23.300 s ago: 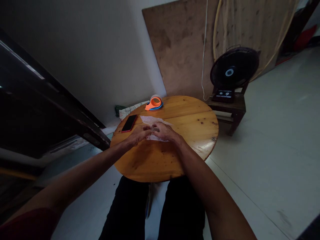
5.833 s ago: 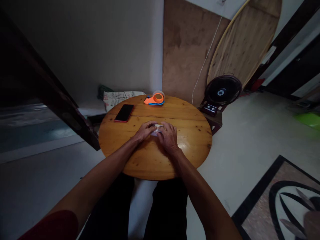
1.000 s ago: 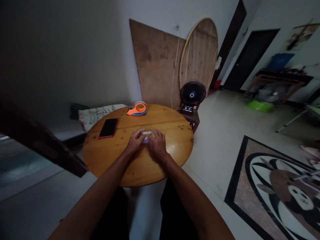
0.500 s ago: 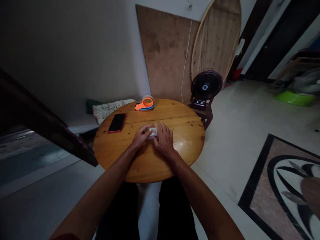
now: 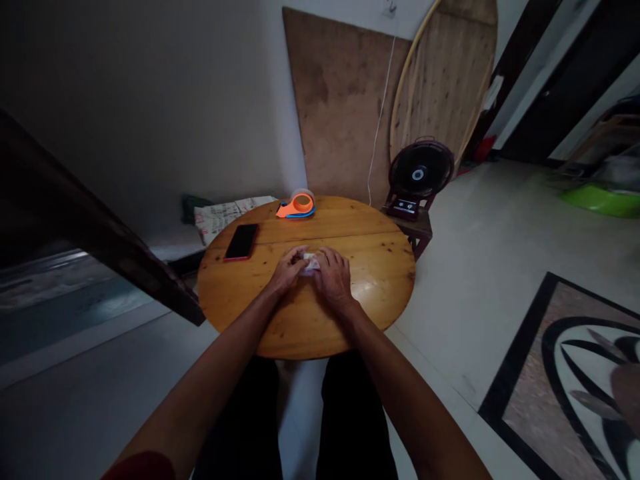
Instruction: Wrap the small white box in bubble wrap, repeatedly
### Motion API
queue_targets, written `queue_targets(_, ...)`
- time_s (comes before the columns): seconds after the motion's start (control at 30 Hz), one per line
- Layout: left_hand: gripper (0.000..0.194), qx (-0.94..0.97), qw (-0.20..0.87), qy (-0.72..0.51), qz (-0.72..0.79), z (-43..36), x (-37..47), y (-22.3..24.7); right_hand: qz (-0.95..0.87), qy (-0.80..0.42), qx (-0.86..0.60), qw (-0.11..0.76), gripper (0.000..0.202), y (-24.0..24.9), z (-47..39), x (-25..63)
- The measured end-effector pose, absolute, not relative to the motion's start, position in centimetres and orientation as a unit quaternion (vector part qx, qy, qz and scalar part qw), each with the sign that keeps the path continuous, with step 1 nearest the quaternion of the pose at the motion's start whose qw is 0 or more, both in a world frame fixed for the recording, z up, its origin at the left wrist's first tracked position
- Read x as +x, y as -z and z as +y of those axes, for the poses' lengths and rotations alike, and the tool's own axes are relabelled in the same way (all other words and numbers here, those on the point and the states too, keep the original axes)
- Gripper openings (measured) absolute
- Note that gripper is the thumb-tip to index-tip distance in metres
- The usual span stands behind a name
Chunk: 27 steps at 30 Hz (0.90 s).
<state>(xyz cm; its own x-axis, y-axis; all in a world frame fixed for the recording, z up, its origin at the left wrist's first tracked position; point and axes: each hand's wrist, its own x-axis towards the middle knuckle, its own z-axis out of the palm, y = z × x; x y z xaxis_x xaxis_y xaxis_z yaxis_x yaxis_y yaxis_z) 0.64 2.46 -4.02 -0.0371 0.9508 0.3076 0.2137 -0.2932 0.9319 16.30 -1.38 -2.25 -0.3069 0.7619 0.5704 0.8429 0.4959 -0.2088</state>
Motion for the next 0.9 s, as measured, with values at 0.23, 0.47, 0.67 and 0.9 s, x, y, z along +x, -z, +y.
queue_targets(0.23, 0.043, 0.586, 0.373, -0.546, 0.469, 3.1, 0.4, 4.9, -0.815, 0.065, -0.491, 0.301, 0.033, 2.1, -1.4, 16.3)
queue_targets(0.47, 0.041, 0.560, 0.379, -0.551, 0.490, 2.8, 0.5, 4.4, -0.790, 0.047, -0.499, 0.352, 0.044, 2.4, -1.3, 16.4)
queue_targets(0.67, 0.037, 0.541, 0.387, -0.556, 0.498, 2.7, 0.4, 3.9, -0.811, 0.062, -0.485, 0.321, 0.040, 2.7, -1.2, 16.5)
queue_targets(0.9, 0.034, 0.525, 0.413, -0.558, 0.493, 3.0, 0.3, 4.1, -0.803, 0.058, -0.506, 0.309, 0.029, 2.2, -1.2, 16.4)
